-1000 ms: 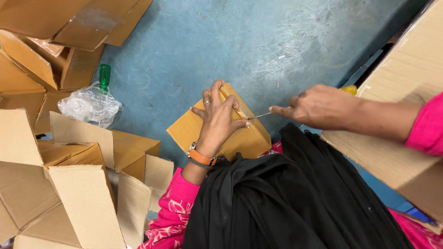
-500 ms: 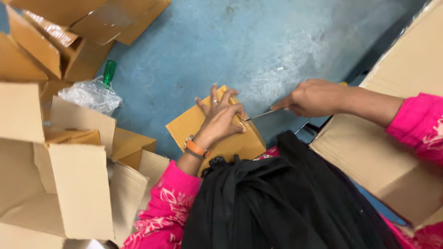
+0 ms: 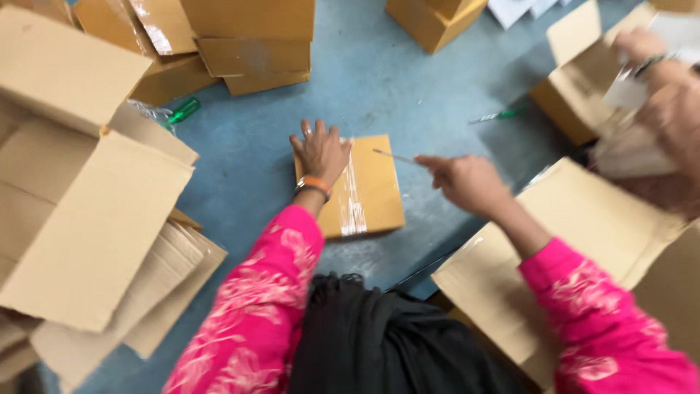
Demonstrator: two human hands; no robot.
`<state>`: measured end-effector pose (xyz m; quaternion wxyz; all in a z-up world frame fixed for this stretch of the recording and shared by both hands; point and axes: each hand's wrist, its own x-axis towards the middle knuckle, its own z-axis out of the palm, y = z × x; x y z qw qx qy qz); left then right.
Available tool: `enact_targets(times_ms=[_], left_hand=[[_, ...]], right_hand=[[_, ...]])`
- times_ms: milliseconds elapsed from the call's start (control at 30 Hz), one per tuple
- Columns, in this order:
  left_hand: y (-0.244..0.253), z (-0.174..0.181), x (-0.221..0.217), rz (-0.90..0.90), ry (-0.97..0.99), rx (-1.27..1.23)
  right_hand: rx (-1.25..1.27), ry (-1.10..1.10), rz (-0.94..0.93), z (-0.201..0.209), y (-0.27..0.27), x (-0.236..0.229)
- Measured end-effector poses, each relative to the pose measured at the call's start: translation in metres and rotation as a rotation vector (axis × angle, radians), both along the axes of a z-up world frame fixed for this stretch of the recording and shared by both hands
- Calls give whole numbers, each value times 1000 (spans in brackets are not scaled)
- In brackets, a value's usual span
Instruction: The person uses a screwdriver to cut tape on a cardboard box, opens it, and removes white plastic components. They inspect the parts and place them aside, then repeat the process with another box.
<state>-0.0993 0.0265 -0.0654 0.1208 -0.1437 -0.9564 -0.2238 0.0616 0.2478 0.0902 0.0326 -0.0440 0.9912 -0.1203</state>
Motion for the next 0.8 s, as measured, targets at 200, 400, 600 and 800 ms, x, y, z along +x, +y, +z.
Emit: enact_targets(times_ms=[200,400,600,800], left_hand=[[-57,-15,92,-254,-228,135],[-71,13,116,-251,-385,194],[-70,21,81,-244,-891,192],[-64,-13,78,-275,-748,357]], right_hand=[[-179,-128,-41,-31,-25,14],[-663,-405,-373,-102,-49,7],[-715,-320,-386,-130,-48,11],[-654,-302,-341,-127,-47,7]])
